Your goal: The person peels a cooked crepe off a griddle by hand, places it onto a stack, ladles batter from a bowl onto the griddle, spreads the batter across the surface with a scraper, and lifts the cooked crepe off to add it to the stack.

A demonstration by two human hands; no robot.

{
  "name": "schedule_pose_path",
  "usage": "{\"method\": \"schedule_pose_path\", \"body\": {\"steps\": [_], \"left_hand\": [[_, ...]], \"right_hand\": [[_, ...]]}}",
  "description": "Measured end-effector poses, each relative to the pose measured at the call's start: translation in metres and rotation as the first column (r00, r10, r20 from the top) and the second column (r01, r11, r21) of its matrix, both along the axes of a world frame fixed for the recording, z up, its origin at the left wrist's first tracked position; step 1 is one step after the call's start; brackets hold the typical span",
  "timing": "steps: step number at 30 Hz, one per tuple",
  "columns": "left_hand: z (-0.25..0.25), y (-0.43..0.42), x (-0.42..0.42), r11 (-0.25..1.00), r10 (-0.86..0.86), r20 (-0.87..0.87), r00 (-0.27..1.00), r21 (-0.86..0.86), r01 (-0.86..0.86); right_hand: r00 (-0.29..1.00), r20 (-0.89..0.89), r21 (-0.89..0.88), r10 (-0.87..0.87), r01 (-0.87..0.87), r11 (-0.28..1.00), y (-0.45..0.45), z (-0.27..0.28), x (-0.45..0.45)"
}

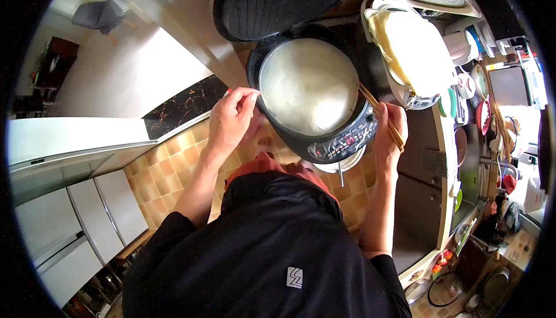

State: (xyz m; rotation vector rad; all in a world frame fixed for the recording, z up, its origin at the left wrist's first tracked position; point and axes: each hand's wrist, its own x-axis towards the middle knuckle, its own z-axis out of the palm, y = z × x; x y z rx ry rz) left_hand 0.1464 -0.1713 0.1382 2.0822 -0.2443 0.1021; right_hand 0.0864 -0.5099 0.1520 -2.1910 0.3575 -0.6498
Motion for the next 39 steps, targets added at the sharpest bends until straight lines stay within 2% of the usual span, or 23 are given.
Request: {"method": "schedule_pose_path", "body": {"steps": [4,5,9,11,15,17,18,19,22,23,24,27,32,34,37,39], "left_hand": [[-0.004,-0.001,-0.001,0.999,0.028,-0.038,0.999,0.024,-0.027],[-0.005,-0.003,0.0,0.999,0.025,-0.033,0.999,0.035,-0.024],[-0.004,-0.013,0.004,0.996,-0.02,0.017,1.0,0.089,0.018],[0.003,-0.021,0.007,0.989,-0.07,0.115,0.991,0.137,0.054],[0.008,-0.033,0.014,0.985,-0.147,0.083,0.986,0.102,0.139],[0.008,-0.037,0.018,0.979,-0.169,0.107,0.98,0.135,0.154],[0.009,-0.04,0.02,0.975,-0.18,0.119,0.976,0.151,0.161],[0.01,-0.044,0.023,0.969,-0.203,0.109,0.973,0.164,0.184],[0.016,-0.057,0.032,0.944,-0.276,0.096,0.956,0.216,0.25],[0.014,-0.062,0.038,0.931,-0.307,0.106,0.946,0.24,0.275],[0.014,-0.069,0.043,0.916,-0.339,0.116,0.934,0.266,0.299],[0.015,-0.089,0.058,0.893,-0.383,0.117,0.916,0.301,0.335],[0.003,-0.121,0.084,0.855,-0.451,0.142,0.881,0.354,0.38],[0.001,-0.133,0.092,0.826,-0.478,0.12,0.87,0.399,0.399],[-0.006,-0.147,0.106,0.779,-0.523,0.132,0.842,0.475,0.409],[-0.009,-0.153,0.109,0.743,-0.549,0.134,0.825,0.531,0.407]], "right_hand": [[0.997,-0.073,-0.263,-0.004,-0.016,0.965,0.008,0.016,-0.014],[0.999,-0.046,-0.362,0.013,-0.029,0.932,0.01,0.014,-0.014],[0.998,-0.064,-0.43,0.012,-0.038,0.902,0.03,0.013,-0.011],[0.997,-0.07,-0.39,-0.011,-0.017,0.921,0.034,0.01,-0.007],[0.991,0.042,-0.203,-0.126,0.132,0.97,0.01,-0.016,-0.001],[0.994,-0.038,0.193,-0.103,0.108,0.975,-0.005,-0.013,-0.009],[0.995,-0.063,0.388,-0.082,0.101,0.916,-0.009,-0.008,-0.011],[0.993,-0.095,0.319,-0.063,0.091,0.943,-0.019,-0.012,-0.014],[0.993,-0.065,0.348,-0.098,0.115,0.93,-0.018,-0.015,-0.012],[0.998,0.002,0.367,-0.067,0.061,0.928,-0.015,-0.018,-0.01],[0.998,0.002,0.29,-0.069,0.066,0.955,-0.016,-0.023,-0.008],[0.995,0.028,0.219,-0.1,0.092,0.971,-0.014,-0.029,0.002],[0.99,-0.118,0.536,-0.073,0.125,0.835,-0.033,-0.011,0.012],[0.999,-0.037,0.608,-0.014,0.034,0.794,-0.048,-0.023,0.01],[1.0,-0.01,0.648,0.001,0.006,0.761,-0.053,-0.02,0.0],[0.999,-0.032,0.545,0.007,0.012,0.838,-0.052,-0.02,-0.008]]}}
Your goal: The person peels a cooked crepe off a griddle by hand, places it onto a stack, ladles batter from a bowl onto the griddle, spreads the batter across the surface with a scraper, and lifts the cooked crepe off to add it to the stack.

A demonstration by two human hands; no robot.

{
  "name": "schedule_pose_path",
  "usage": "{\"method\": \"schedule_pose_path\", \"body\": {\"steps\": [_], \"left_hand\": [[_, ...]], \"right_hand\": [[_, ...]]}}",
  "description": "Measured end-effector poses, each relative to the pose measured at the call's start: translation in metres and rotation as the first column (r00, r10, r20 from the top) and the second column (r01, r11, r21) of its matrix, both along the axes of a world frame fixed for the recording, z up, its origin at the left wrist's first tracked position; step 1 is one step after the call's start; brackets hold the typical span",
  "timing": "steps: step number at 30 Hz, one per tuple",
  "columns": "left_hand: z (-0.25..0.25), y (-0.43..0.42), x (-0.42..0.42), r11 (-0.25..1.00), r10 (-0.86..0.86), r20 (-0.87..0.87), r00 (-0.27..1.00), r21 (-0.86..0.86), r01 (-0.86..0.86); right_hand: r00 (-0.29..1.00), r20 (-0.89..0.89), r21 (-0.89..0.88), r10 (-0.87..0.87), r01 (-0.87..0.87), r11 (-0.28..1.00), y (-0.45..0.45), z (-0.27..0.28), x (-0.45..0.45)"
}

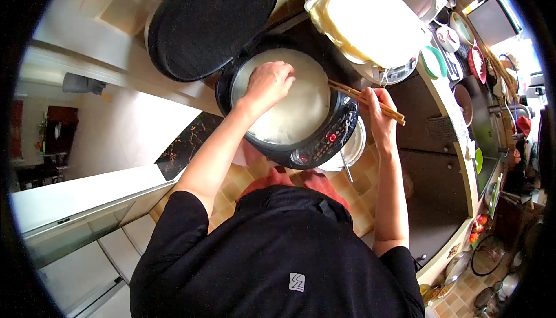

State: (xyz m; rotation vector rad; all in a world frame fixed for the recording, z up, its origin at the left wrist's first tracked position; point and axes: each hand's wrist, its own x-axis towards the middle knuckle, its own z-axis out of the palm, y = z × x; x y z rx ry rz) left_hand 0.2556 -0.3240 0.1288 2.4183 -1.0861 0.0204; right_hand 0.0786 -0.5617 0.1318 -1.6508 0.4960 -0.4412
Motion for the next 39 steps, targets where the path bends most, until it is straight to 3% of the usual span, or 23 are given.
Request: {"method": "schedule_pose_path", "body": {"steps": [3,6,7,9,10,11,16,19,20,27,35,38,39], "left_hand": [[0.003,0.0,0.002,0.996,-0.011,0.02,1.0,0.092,0.009],[0.016,0.016,-0.005,0.994,0.016,0.019,1.0,0.11,-0.018],[0.019,0.025,-0.008,0.996,0.039,0.046,0.998,0.074,-0.043],[0.024,0.045,-0.013,0.996,0.085,0.039,0.996,0.023,-0.086],[0.029,0.056,-0.018,0.994,0.11,0.019,0.994,-0.003,-0.11],[0.033,0.066,-0.024,0.991,0.134,0.0,0.991,-0.028,-0.134],[0.049,0.111,-0.063,0.964,0.248,0.046,0.968,-0.108,-0.242],[0.046,0.136,-0.084,0.898,0.392,-0.065,0.917,-0.191,-0.397],[0.04,0.145,-0.09,0.868,0.42,-0.118,0.9,-0.237,-0.437],[0.01,0.183,-0.128,0.725,0.576,-0.29,0.764,-0.25,-0.642],[0.0,0.192,-0.14,0.704,0.578,-0.328,0.748,-0.263,-0.659],[0.0,0.194,-0.143,0.705,0.575,-0.322,0.752,-0.271,-0.655],[0.002,0.194,-0.144,0.707,0.573,-0.322,0.754,-0.271,-0.653]], "right_hand": [[0.998,0.062,-0.146,0.022,-0.013,0.989,0.015,0.009,-0.009],[0.998,0.007,-0.525,0.068,-0.054,0.849,0.024,0.022,-0.021],[0.996,-0.015,-0.48,0.084,-0.081,0.874,0.026,0.025,-0.026],[0.992,-0.048,-0.192,0.116,-0.124,0.974,0.027,0.02,-0.034],[0.983,-0.057,-0.003,0.173,-0.173,0.985,0.028,0.021,-0.037],[0.966,-0.072,0.04,0.249,-0.247,0.968,0.031,0.033,-0.037],[0.852,-0.17,-0.041,0.495,-0.508,0.86,0.052,0.05,-0.02],[0.756,-0.218,-0.175,0.618,-0.653,0.737,0.077,0.064,-0.007],[0.748,-0.158,-0.221,0.645,-0.663,0.715,0.084,0.056,-0.005],[0.735,-0.006,-0.354,0.678,-0.636,0.686,0.133,0.029,0.004],[0.776,0.044,-0.412,0.629,-0.56,0.719,0.166,0.007,0.014],[0.735,0.076,-0.533,0.673,-0.541,0.65,0.17,0.017,0.012],[0.798,0.062,-0.48,0.6,-0.503,0.719,0.168,0.017,0.009]]}}
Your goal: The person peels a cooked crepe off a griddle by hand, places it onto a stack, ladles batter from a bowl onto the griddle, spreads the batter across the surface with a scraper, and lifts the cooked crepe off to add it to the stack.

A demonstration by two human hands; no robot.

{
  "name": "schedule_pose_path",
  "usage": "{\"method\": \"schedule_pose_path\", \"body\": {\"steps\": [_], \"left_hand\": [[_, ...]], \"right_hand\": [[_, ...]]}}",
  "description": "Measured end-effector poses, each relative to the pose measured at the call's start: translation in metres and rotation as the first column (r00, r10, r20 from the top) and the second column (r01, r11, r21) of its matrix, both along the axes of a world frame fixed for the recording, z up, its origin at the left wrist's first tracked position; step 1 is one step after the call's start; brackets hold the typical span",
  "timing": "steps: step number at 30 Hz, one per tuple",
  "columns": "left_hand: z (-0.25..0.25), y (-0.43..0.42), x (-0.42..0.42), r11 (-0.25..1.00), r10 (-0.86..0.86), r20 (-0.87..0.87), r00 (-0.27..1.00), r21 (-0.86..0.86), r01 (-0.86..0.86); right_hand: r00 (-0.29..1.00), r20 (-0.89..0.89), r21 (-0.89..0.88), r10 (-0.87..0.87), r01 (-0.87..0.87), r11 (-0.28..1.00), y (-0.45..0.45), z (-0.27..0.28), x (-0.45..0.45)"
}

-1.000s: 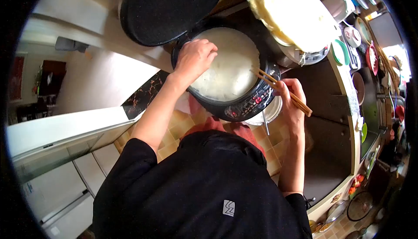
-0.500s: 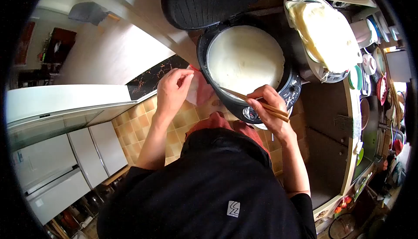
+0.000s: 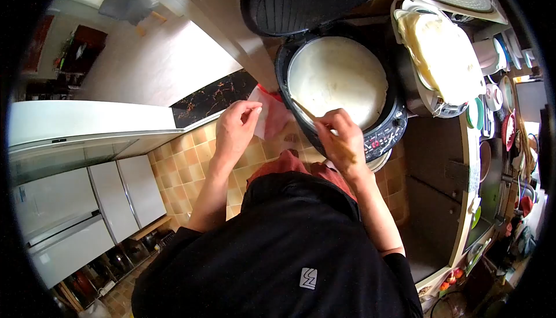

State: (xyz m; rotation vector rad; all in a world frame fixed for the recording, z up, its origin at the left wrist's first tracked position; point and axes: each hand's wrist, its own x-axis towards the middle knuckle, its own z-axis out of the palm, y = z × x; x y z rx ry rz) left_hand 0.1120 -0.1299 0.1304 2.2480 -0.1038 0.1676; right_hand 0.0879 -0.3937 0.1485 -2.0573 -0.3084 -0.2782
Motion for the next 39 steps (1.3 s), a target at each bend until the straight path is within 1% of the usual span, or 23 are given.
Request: {"method": "schedule_pose_path", "body": {"steps": [2,4,6,8,9,10,12,14,15,18,19,20,22,23,24,26,29,32,35,36,38,39], "left_hand": [[0.0,0.002,-0.002,1.0,0.011,-0.019,1.0,-0.009,-0.011],[-0.003,0.006,-0.006,0.999,0.034,-0.061,0.998,-0.031,-0.036],[-0.009,0.006,-0.006,0.999,0.022,-0.109,0.994,-0.045,-0.027],[-0.007,0.002,-0.007,0.998,0.013,-0.172,0.985,-0.053,-0.022],[-0.006,-0.001,-0.005,0.998,-0.006,-0.15,0.989,-0.056,-0.003],[-0.004,-0.006,-0.006,0.998,-0.024,-0.131,0.991,-0.057,0.016],[-0.005,-0.015,-0.005,0.997,-0.071,-0.072,0.995,-0.033,0.069],[-0.008,-0.024,-0.003,0.991,-0.133,0.001,0.991,0.024,0.133],[-0.008,-0.03,-0.003,0.987,-0.155,0.002,0.988,0.03,0.155],[0.0,-0.049,-0.003,0.972,-0.233,0.114,0.966,0.032,0.231],[-0.002,-0.053,-0.004,0.968,-0.249,0.103,0.963,0.05,0.245],[-0.002,-0.057,-0.004,0.965,-0.263,0.103,0.959,0.045,0.259],[0.0,-0.064,-0.004,0.957,-0.29,0.101,0.952,0.036,0.288],[0.0,-0.066,-0.005,0.957,-0.291,0.088,0.953,0.046,0.288],[0.001,-0.067,-0.006,0.954,-0.3,0.093,0.95,0.044,0.297],[0.005,-0.069,-0.005,0.949,-0.314,0.108,0.943,0.04,0.312],[0.005,-0.065,-0.005,0.952,-0.306,0.105,0.946,0.035,0.304],[-0.003,-0.056,-0.007,0.965,-0.257,0.143,0.956,-0.015,0.262],[-0.006,-0.047,-0.011,0.974,-0.209,0.1,0.973,-0.068,0.216],[-0.007,-0.044,-0.012,0.976,-0.205,0.076,0.976,-0.061,0.21],[-0.01,-0.04,-0.013,0.979,-0.196,0.031,0.98,-0.047,0.198],[-0.012,-0.039,-0.014,0.981,-0.187,0.033,0.982,-0.05,0.188]], "right_hand": [[0.977,-0.112,0.067,-0.181,0.189,0.98,-0.013,-0.003,-0.006],[0.915,-0.291,0.288,-0.279,0.362,0.887,-0.038,0.009,-0.011],[0.868,-0.325,0.116,-0.376,0.432,0.895,-0.07,0.016,-0.02],[0.847,-0.311,0.282,-0.431,0.515,0.809,-0.08,0.021,-0.031],[0.836,-0.31,0.318,-0.453,0.54,0.779,-0.084,0.029,-0.039],[0.834,-0.264,0.311,-0.485,0.55,0.775,-0.083,0.038,-0.047],[0.827,-0.15,0.129,-0.542,0.56,0.818,-0.094,0.024,-0.055],[0.808,-0.153,0.022,-0.569,0.578,0.815,-0.099,0.019,-0.058],[0.795,-0.149,0.038,-0.588,0.599,0.8,-0.098,0.019,-0.06],[0.774,0.009,-0.213,-0.633,0.62,0.755,-0.09,0.03,-0.058],[0.772,0.039,-0.253,-0.634,0.621,0.742,-0.082,0.039,-0.053],[0.794,0.105,-0.318,-0.598,0.597,0.736,-0.081,0.041,-0.047],[0.819,0.077,-0.374,-0.569,0.552,0.745,-0.077,0.05,-0.036],[0.819,0.088,-0.435,-0.566,0.543,0.718,-0.073,0.055,-0.027],[0.829,0.082,-0.457,-0.553,0.524,0.719,-0.07,0.06,-0.019],[0.86,0.039,-0.491,-0.509,0.46,0.74,-0.069,0.061,-0.006],[0.855,-0.026,-0.533,-0.518,0.427,0.731,-0.061,0.059,0.008],[0.841,-0.118,-0.545,-0.527,0.389,0.743,-0.059,0.056,0.01],[0.805,-0.12,-0.467,-0.581,0.47,0.748,-0.064,0.041,0.007],[0.783,-0.218,-0.313,-0.583,0.509,0.802,-0.069,0.037,0.004],[0.725,-0.315,-0.193,-0.613,0.583,0.789,-0.078,0.033,0.001],[0.718,-0.367,-0.09,-0.591,0.605,0.791,-0.078,0.042,-0.005]]}}
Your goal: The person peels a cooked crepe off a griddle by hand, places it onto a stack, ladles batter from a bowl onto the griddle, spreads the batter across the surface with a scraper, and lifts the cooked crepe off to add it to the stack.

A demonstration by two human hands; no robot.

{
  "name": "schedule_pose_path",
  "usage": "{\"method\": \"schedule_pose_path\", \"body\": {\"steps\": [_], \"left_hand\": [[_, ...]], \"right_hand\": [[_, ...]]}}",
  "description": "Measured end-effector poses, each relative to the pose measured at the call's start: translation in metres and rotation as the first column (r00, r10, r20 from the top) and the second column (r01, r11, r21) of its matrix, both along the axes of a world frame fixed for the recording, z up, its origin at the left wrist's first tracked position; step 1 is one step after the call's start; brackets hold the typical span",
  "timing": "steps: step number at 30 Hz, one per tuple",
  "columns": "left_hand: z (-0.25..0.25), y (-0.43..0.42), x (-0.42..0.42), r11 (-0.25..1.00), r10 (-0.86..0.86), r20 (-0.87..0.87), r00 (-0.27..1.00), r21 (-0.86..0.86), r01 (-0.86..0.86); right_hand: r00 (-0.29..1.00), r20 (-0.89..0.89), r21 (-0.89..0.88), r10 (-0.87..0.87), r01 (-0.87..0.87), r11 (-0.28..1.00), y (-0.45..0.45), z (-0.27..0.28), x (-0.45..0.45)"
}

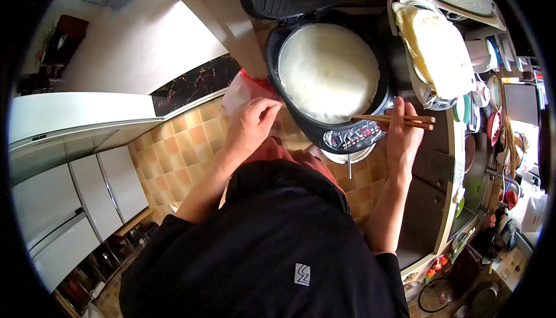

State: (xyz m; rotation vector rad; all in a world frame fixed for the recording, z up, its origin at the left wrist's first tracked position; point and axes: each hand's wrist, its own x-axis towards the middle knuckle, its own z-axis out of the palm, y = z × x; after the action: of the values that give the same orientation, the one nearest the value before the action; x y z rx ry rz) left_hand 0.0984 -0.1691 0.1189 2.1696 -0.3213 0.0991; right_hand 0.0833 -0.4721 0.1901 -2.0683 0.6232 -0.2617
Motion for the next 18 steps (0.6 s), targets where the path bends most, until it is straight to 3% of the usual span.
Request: {"method": "schedule_pose_path", "body": {"steps": [1,5,11,15,18], "left_hand": [[-0.002,0.0,0.0,1.0,0.008,0.001,1.0,-0.002,-0.008],[0.001,-0.006,0.003,1.0,-0.007,-0.037,0.999,-0.014,0.007],[0.008,-0.017,0.009,0.997,-0.078,0.017,0.997,0.009,0.078],[0.007,-0.016,0.008,0.996,-0.094,-0.005,0.996,-0.003,0.094],[0.004,-0.016,0.008,0.996,-0.082,-0.015,0.997,-0.02,0.082]], "right_hand": [[1.0,0.008,0.055,-0.014,0.014,0.998,0.001,0.006,-0.001],[0.994,-0.098,-0.095,0.048,-0.057,0.994,0.008,0.024,0.008],[0.972,-0.155,-0.253,0.175,-0.21,0.944,0.009,-0.008,0.021],[0.992,-0.116,0.025,0.058,-0.055,0.998,0.009,-0.01,0.018],[1.0,-0.006,0.254,-0.023,0.024,0.967,-0.006,-0.014,0.009]]}}
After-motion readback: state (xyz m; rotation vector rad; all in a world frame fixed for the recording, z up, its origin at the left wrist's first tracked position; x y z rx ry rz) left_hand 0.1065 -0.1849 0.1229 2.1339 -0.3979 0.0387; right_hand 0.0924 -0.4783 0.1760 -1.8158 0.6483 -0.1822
